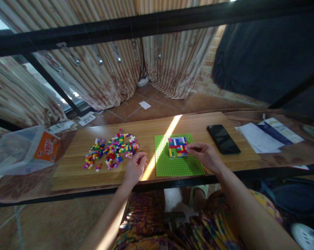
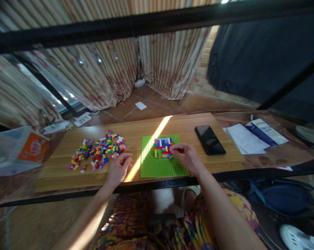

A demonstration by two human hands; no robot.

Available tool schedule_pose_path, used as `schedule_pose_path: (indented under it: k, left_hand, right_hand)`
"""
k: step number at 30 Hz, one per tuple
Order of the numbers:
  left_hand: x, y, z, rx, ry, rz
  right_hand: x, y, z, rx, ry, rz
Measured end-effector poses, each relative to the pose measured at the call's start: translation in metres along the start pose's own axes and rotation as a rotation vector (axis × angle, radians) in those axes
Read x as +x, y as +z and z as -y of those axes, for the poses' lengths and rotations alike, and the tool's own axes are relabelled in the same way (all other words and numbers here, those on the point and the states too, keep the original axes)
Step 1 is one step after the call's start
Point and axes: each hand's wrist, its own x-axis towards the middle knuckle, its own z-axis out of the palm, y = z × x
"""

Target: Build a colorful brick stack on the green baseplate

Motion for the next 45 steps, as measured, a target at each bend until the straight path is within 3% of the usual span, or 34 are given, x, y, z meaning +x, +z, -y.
schedule_pose_path:
  k: [8, 12, 28, 45]
  left_hand:
    - [0.000, -0.001, 0.003, 0.035, 0.015, 0.014]
    - [0.000, -0.001, 0.004, 0.040, 0.015, 0.025]
    - [0.000, -0.001, 0.000, 0.073, 0.031, 0.037]
    - [0.000, -0.001, 0.001, 0.080, 0.047, 0.025]
  right_hand:
    - [0.001, -0.007, 0.002, -0.351, -0.159, 0.046]
    - [0.001, -0.008, 0.007, -0.422, -0.191, 0.056]
    - [-0.002, 0.004, -0.002, 0.028, 0.020, -0.043]
    - [0.001, 0.009, 0.001, 0.124, 0.101, -0.139]
